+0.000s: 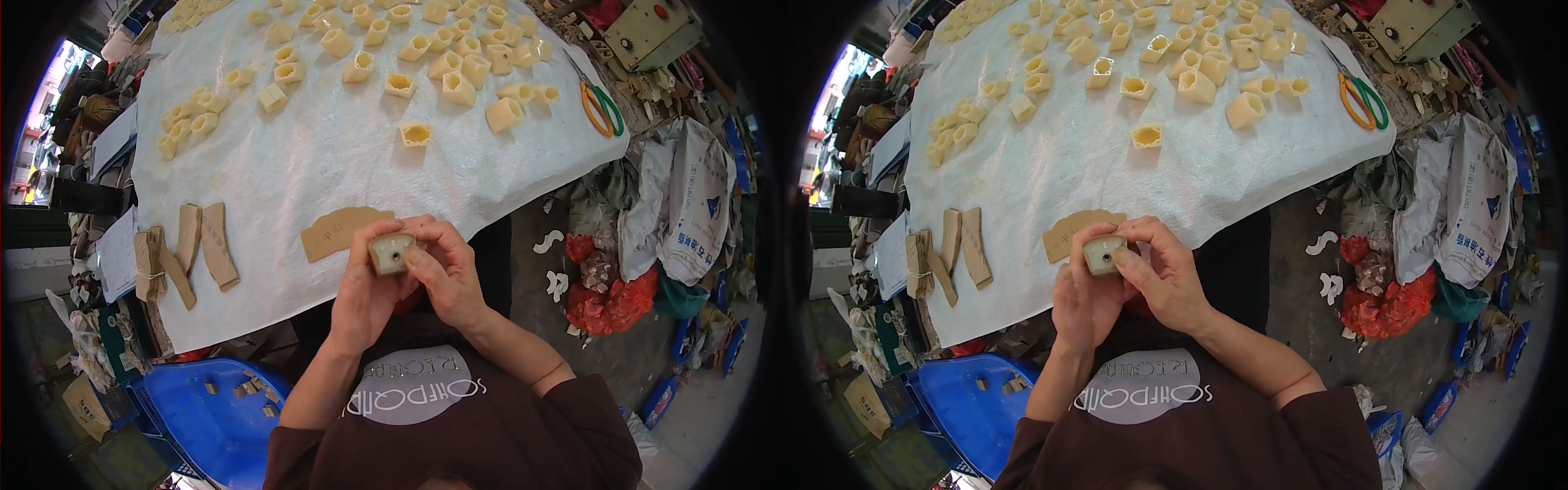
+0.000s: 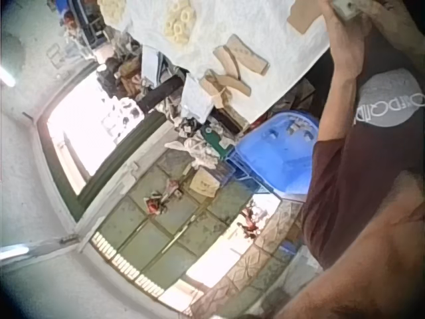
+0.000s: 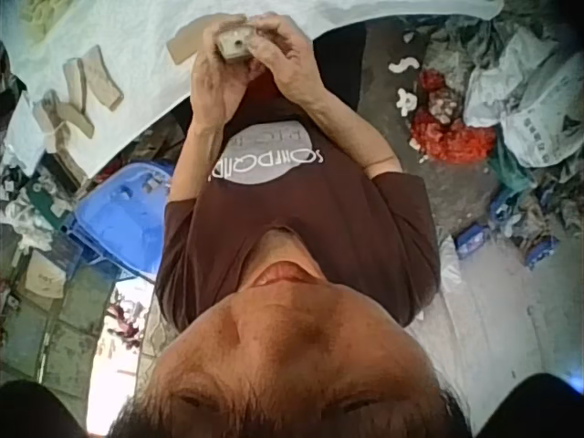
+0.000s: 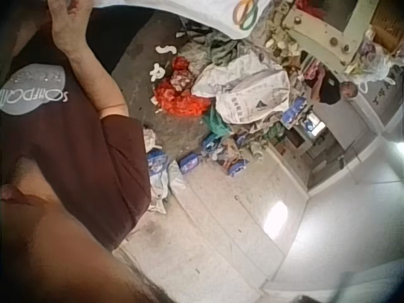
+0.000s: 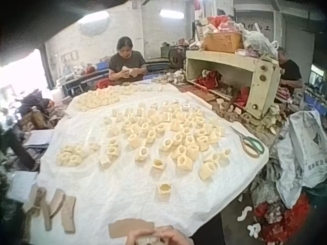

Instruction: The person sands the edges of small, hollow, yellow plastic components using a piece of sandpaper. They hold each component in one hand and rub the sandpaper against the edges with the other hand, then place the finished piece on a white sheet on the table.

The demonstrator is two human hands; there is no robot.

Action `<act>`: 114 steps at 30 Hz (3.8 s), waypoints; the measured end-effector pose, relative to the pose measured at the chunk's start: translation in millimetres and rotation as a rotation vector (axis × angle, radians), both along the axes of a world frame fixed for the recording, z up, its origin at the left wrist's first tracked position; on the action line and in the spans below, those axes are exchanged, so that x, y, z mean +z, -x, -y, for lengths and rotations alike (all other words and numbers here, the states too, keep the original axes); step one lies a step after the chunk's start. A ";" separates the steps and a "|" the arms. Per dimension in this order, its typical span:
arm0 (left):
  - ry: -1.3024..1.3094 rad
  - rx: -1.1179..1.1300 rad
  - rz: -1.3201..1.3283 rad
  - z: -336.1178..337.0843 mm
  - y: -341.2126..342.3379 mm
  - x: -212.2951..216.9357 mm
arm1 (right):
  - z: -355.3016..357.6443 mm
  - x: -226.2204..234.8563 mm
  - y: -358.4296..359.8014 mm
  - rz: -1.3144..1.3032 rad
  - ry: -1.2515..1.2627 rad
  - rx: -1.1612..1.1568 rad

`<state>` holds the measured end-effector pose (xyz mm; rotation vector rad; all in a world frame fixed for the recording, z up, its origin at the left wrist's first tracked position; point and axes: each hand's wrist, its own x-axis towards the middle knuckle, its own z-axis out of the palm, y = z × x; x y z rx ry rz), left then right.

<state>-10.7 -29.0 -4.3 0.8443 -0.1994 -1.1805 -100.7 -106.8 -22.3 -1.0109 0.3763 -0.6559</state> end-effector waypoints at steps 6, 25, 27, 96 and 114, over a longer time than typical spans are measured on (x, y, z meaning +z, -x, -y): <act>0.007 0.139 0.396 -3.8 2.9 -9.3 | -4.2 -4.1 -7.2 0.092 0.168 -0.010; 0.010 0.120 0.402 -8.1 2.9 -24.9 | -11.8 -9.7 -13.0 -0.048 0.392 -0.152; -0.007 0.105 0.354 -5.0 3.0 -19.6 | -10.9 -9.2 -12.1 -0.095 0.419 -0.170; -0.029 -0.027 0.125 -10.0 4.4 3.5 | 12.1 -6.1 1.9 0.100 0.250 0.315; 0.099 0.043 -0.150 -5.4 1.9 2.9 | 9.3 -1.4 -4.9 -0.099 0.098 0.276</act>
